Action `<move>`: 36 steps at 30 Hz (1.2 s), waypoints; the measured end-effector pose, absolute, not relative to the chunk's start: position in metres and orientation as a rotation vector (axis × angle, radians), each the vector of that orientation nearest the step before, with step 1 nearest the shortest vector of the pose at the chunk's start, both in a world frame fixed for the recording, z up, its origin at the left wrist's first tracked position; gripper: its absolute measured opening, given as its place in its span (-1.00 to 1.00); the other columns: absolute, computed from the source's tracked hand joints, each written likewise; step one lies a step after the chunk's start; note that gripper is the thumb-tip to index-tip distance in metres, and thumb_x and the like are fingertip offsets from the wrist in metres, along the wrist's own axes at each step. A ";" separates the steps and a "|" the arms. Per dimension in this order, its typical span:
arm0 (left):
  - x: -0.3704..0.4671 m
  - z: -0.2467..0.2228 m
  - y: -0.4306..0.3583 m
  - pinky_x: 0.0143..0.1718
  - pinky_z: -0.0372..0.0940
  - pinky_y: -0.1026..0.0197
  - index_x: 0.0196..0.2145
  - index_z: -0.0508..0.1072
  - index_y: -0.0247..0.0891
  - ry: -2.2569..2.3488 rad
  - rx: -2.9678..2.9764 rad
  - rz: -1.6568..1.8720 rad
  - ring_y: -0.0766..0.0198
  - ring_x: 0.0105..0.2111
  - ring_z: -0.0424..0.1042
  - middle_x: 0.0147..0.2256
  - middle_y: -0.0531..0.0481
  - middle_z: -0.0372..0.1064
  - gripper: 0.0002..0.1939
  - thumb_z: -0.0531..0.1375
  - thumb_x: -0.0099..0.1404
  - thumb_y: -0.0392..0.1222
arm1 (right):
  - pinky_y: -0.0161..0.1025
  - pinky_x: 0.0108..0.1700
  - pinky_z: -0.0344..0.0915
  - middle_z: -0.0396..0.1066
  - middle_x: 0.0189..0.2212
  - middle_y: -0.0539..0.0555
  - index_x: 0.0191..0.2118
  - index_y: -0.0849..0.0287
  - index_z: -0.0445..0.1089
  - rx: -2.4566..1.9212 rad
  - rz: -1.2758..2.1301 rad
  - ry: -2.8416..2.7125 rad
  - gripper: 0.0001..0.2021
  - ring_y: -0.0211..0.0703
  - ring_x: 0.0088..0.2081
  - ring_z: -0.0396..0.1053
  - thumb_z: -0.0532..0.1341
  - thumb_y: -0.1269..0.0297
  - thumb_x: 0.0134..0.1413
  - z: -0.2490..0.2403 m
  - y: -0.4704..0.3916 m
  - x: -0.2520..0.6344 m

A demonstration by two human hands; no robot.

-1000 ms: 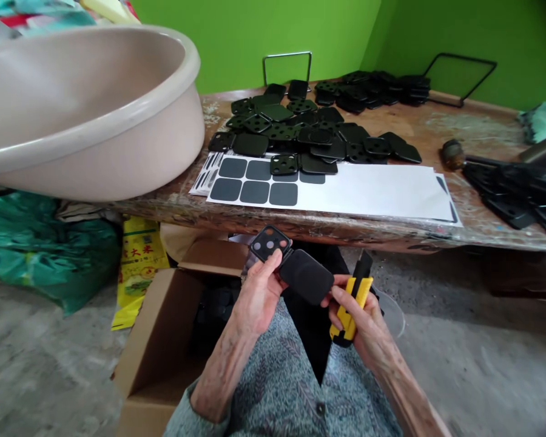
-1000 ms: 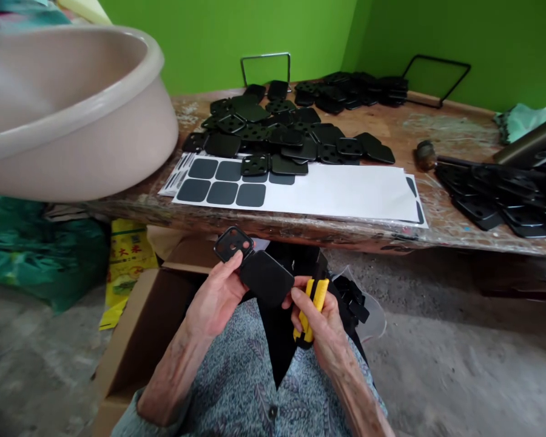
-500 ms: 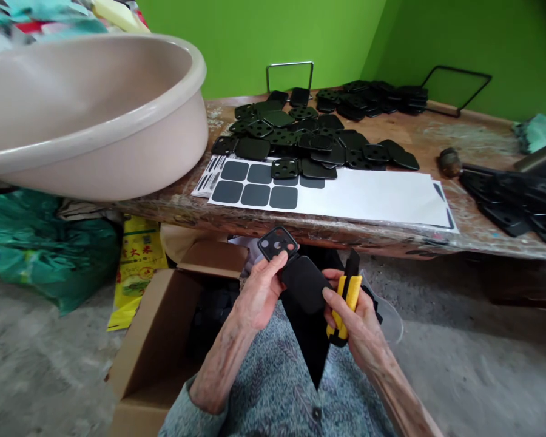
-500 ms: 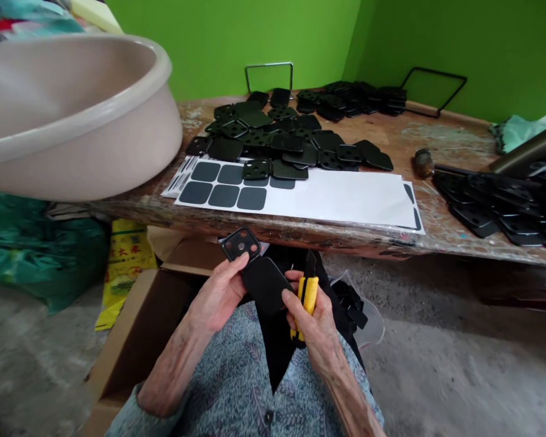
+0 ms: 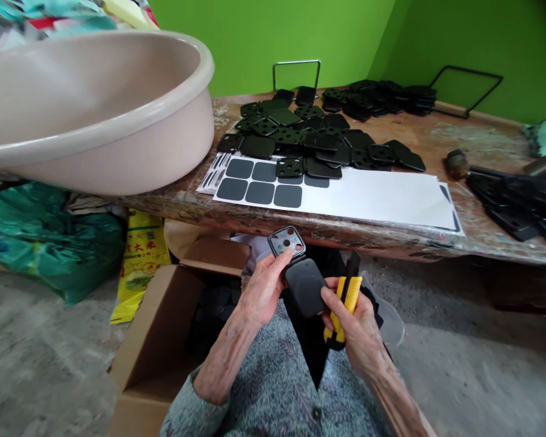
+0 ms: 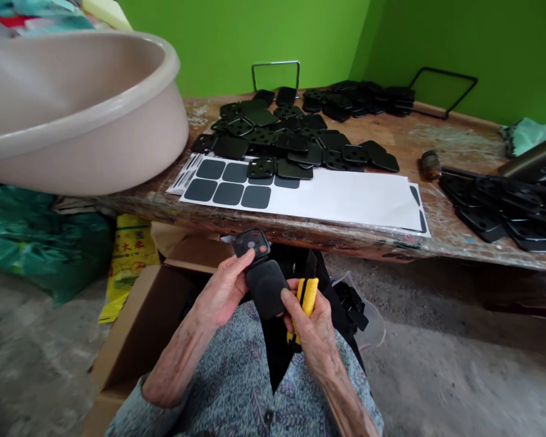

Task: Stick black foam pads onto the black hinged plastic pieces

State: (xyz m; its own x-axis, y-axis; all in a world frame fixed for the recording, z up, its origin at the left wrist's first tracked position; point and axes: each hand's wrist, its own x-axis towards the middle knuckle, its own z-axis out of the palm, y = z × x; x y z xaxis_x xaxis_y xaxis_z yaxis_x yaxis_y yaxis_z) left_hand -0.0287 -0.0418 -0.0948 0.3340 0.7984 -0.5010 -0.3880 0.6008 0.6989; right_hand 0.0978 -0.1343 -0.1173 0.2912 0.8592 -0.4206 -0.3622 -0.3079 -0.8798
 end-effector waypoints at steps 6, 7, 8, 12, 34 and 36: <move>-0.036 -0.096 -0.050 -0.18 0.30 0.19 -0.10 0.48 -0.24 0.794 0.537 0.822 0.19 -0.19 0.43 -0.17 -0.08 0.48 -0.74 0.16 0.26 -0.17 | -0.44 -0.63 0.10 0.26 -0.52 -0.11 -0.21 0.14 0.33 -1.361 1.263 -0.392 -0.70 -0.43 -0.62 0.16 0.34 0.13 -0.02 -0.116 -0.133 0.092; -0.037 -0.095 -0.052 -0.15 0.29 0.19 -0.04 0.45 -0.22 0.782 0.575 0.809 0.18 -0.15 0.42 -0.13 -0.08 0.47 -0.69 0.17 0.24 -0.23 | -0.44 -0.64 0.09 0.26 -0.52 -0.11 -0.21 0.14 0.33 -1.366 1.258 -0.395 -0.71 -0.44 -0.63 0.15 0.33 0.13 -0.01 -0.116 -0.133 0.091; -0.038 -0.095 -0.054 -0.12 0.29 0.18 0.02 0.42 -0.19 0.775 0.612 0.793 0.17 -0.12 0.41 -0.10 -0.07 0.45 -0.62 0.19 0.22 -0.28 | -0.44 -0.64 0.09 0.25 -0.53 -0.12 -0.21 0.14 0.33 -1.371 1.255 -0.398 -0.71 -0.44 -0.63 0.15 0.33 0.13 -0.01 -0.116 -0.133 0.091; -0.038 -0.095 -0.057 -0.10 0.30 0.17 0.11 0.33 -0.16 0.772 0.683 0.755 0.12 -0.05 0.39 -0.02 -0.10 0.42 -0.48 0.22 0.18 -0.33 | -0.44 -0.64 0.08 0.26 -0.54 -0.12 -0.21 0.13 0.33 -1.385 1.250 -0.399 -0.70 -0.44 -0.64 0.13 0.33 0.10 -0.01 -0.115 -0.131 0.092; -0.024 -0.014 0.080 -0.35 0.34 0.25 -0.21 0.44 -0.29 1.072 1.397 0.860 0.25 -0.38 0.43 -0.37 -0.08 0.48 -0.66 0.18 0.19 0.03 | -0.41 -0.65 0.01 0.28 -0.65 -0.08 -0.14 0.18 0.30 -1.657 0.729 -0.863 -0.55 -0.37 -0.68 0.09 0.25 -0.07 -0.03 -0.038 -0.007 0.262; -0.016 -0.010 0.124 -0.34 0.35 0.24 -0.21 0.43 -0.29 1.124 1.641 0.882 0.24 -0.36 0.44 -0.36 -0.08 0.48 -0.68 0.12 0.22 0.00 | -0.41 -0.65 -0.01 0.30 -0.64 -0.07 -0.16 0.18 0.28 -1.663 0.721 -0.924 -0.60 -0.37 -0.68 0.09 0.22 -0.03 0.00 -0.037 0.022 0.286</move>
